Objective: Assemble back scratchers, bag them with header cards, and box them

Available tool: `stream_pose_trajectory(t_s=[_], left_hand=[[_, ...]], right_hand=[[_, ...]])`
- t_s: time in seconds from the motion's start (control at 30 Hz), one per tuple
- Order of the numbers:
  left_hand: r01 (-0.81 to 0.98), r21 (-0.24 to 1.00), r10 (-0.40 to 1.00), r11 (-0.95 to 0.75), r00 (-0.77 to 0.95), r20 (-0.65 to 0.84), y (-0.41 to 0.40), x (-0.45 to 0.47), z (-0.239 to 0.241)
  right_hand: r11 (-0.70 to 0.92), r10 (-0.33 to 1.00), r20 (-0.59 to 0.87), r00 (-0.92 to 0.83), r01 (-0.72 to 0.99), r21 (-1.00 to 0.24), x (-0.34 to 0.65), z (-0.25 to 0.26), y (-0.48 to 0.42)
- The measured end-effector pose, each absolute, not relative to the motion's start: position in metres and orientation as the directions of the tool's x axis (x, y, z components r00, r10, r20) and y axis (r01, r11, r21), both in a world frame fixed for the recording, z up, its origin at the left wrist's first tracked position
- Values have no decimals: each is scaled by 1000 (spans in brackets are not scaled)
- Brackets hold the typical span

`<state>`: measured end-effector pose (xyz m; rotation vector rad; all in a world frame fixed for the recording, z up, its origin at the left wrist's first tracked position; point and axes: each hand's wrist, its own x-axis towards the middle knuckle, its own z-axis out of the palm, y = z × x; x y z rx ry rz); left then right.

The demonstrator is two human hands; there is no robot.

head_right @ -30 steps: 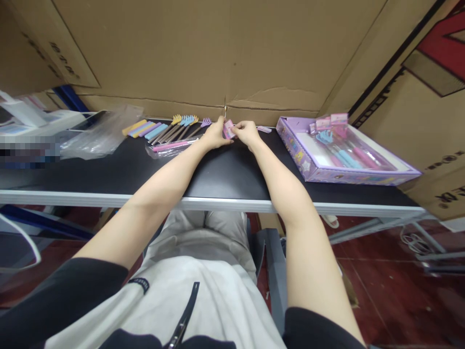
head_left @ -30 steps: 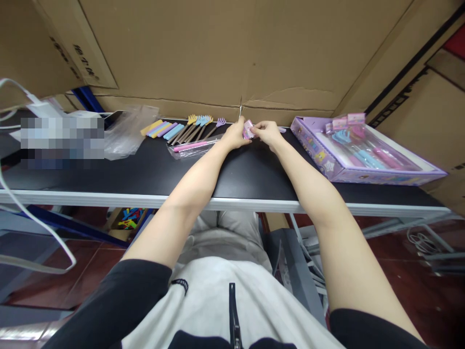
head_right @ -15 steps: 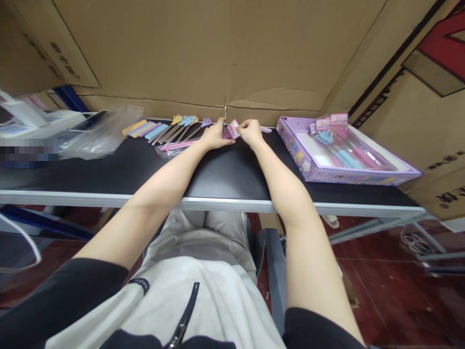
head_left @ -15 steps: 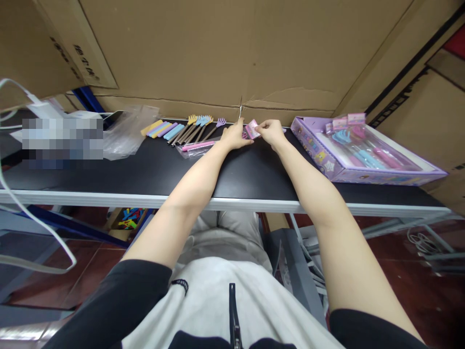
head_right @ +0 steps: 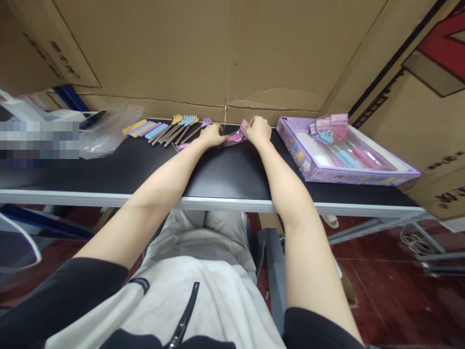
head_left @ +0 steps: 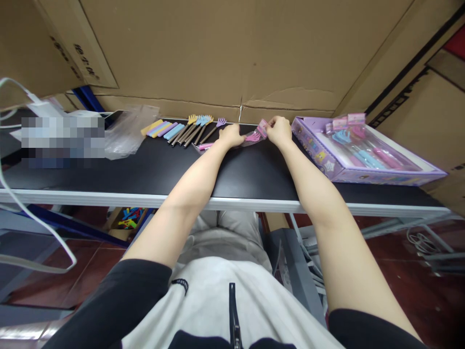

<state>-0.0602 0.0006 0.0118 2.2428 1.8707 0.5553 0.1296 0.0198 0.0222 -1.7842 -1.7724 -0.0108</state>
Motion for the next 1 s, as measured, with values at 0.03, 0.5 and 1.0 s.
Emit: stream_pose_trajectory(t_s=[0.03,0.5,1.0], left_hand=[[912,363,977,-190,139,163,2,-60,12],[792,552,965,-261,193,178,22,-59,2],[530,818,924,-226,-149,352,26,-76,18]], right_hand=[[88,904,416,102,906,-414,130,22,20],[252,850,523,52,833,-493,139,13,32],[352,837,546,-33,796,-492,126,19,22]])
